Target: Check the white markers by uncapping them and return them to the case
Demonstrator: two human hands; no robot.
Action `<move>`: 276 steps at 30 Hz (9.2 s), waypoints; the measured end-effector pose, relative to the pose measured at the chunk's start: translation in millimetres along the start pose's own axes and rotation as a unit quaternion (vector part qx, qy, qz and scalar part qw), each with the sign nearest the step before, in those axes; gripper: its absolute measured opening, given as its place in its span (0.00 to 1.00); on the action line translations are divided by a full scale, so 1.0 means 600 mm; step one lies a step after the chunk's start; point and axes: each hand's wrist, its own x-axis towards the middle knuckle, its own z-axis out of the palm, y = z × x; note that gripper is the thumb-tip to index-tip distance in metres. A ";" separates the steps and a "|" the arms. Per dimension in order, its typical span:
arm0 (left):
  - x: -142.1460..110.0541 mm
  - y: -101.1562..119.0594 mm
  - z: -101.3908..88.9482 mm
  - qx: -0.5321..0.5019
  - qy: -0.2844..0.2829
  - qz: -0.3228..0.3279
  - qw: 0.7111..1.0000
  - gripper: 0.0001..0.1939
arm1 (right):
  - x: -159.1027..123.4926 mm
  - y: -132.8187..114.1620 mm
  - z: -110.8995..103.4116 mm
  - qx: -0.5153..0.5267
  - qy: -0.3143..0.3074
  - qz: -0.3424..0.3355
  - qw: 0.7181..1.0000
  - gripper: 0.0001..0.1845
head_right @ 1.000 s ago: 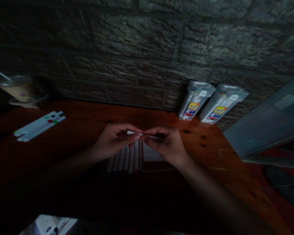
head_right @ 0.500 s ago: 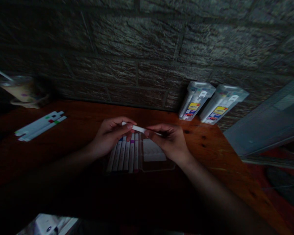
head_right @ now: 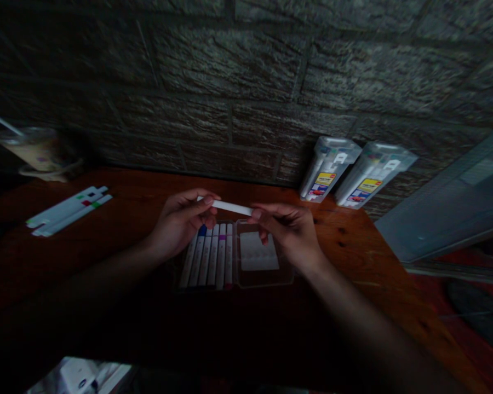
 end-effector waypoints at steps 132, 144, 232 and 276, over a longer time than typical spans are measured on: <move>0.005 -0.012 -0.008 0.027 -0.050 -0.041 0.998 0.09 | 0.005 -0.002 -0.008 0.045 0.009 0.027 0.999 0.09; 0.000 -0.002 -0.009 0.032 -0.083 -0.019 0.996 0.11 | 0.023 0.009 -0.020 0.059 0.067 0.036 0.995 0.11; -0.017 -0.012 0.006 0.188 -0.105 0.006 0.977 0.09 | -0.013 0.017 -0.001 -0.255 -0.027 -0.145 0.956 0.04; 0.001 -0.005 -0.005 0.053 -0.053 -0.022 0.997 0.06 | -0.006 -0.005 0.004 -0.002 -0.028 0.008 1.000 0.06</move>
